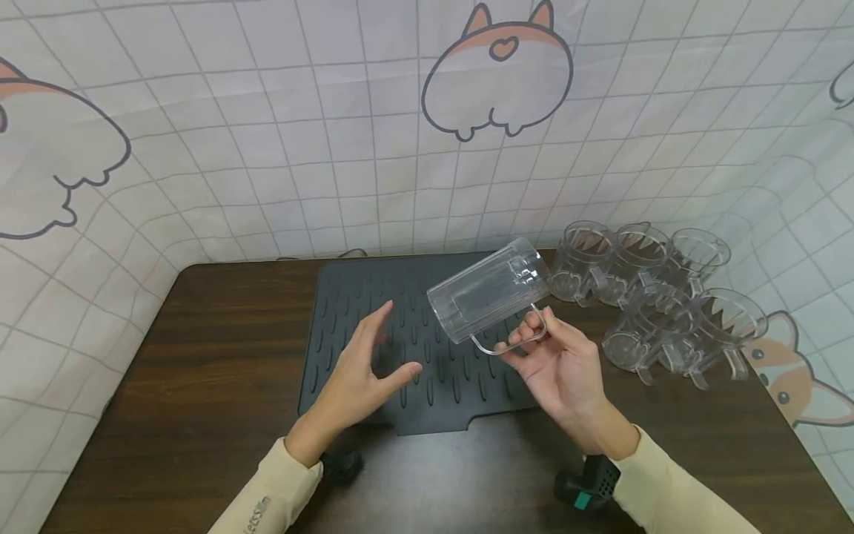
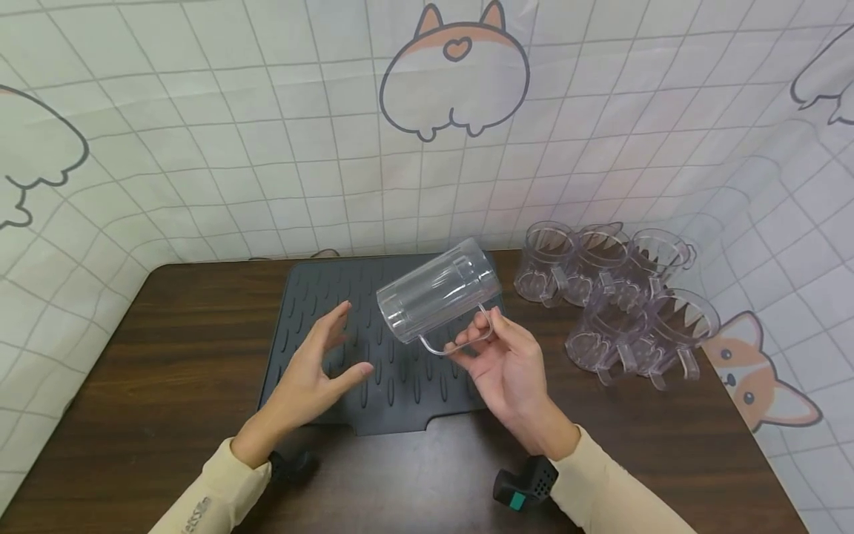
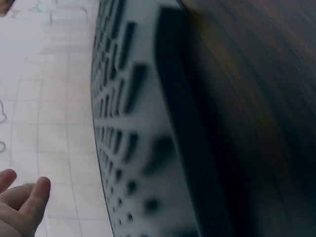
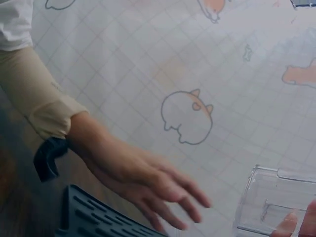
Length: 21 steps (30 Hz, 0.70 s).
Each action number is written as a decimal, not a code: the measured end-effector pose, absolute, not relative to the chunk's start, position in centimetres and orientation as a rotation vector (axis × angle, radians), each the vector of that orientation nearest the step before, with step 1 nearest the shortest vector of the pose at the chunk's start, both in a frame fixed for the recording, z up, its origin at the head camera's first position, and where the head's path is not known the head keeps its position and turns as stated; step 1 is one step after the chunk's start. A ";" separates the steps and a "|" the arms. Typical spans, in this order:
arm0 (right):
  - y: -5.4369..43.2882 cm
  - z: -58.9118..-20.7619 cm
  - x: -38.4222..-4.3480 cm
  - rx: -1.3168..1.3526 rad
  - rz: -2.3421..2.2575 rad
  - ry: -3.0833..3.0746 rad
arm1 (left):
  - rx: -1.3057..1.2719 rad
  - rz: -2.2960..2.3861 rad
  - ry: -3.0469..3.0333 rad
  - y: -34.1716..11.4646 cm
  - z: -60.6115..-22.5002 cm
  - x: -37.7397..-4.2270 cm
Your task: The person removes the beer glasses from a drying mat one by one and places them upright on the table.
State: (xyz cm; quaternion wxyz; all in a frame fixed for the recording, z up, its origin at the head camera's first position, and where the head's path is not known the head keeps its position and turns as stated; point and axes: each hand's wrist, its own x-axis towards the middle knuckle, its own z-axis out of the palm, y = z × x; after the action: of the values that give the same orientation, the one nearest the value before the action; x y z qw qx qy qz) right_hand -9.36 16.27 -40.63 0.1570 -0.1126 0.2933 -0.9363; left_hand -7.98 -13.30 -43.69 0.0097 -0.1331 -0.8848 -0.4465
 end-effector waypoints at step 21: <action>19.8 -39.4 -10.1 -0.326 -2.792 1.110 | -0.461 -0.521 -3.100 -19.9 -44.4 -6.6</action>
State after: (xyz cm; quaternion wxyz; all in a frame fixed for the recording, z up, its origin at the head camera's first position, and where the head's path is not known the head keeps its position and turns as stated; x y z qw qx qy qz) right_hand -10.15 19.77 -39.39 0.0597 -0.1075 0.3665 -0.9223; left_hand -6.64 -19.87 -44.45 -0.0180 -0.1451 -0.9756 -0.1638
